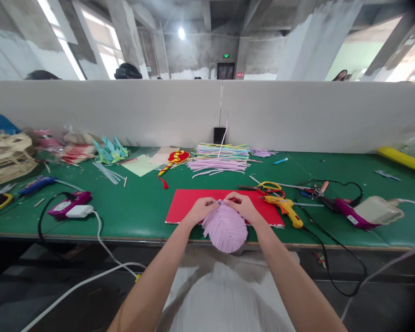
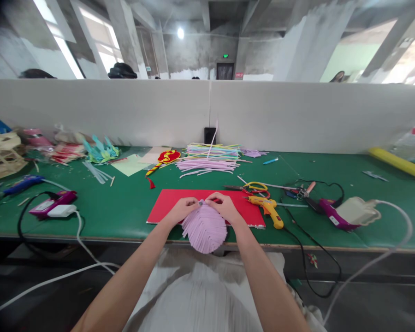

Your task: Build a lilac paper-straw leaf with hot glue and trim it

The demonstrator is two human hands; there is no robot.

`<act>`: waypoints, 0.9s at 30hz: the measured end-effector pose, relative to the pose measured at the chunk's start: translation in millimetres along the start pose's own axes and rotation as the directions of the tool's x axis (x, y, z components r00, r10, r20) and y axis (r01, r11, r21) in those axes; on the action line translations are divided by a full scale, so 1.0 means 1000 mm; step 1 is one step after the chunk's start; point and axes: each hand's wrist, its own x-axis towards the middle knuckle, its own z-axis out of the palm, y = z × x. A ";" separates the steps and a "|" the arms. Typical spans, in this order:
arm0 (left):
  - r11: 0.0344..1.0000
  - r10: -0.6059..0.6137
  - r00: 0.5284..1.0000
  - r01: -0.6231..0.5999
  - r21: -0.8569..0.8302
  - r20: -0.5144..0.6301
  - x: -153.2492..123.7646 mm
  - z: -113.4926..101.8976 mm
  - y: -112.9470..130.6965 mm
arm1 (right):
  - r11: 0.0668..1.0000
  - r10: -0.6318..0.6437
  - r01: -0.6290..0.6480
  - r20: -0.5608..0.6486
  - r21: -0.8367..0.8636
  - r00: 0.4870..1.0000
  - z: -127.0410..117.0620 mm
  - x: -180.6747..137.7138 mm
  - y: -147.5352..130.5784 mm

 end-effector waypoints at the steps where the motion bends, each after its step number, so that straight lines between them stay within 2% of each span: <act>1: 1.000 0.001 1.000 -0.001 -0.002 -0.001 0.000 0.000 0.001 | 1.000 0.003 -0.003 -0.001 -0.005 1.000 0.000 0.000 0.000; 13: 1.000 0.005 1.000 -0.005 0.019 -0.008 -0.001 -0.001 0.002 | 1.000 0.012 -0.012 0.025 -0.026 1.000 0.001 -0.001 0.001; 27: 1.000 0.008 1.000 -0.007 0.028 -0.015 -0.001 0.000 0.001 | 0.999 0.026 -0.027 -0.011 -0.037 1.000 0.001 0.002 0.009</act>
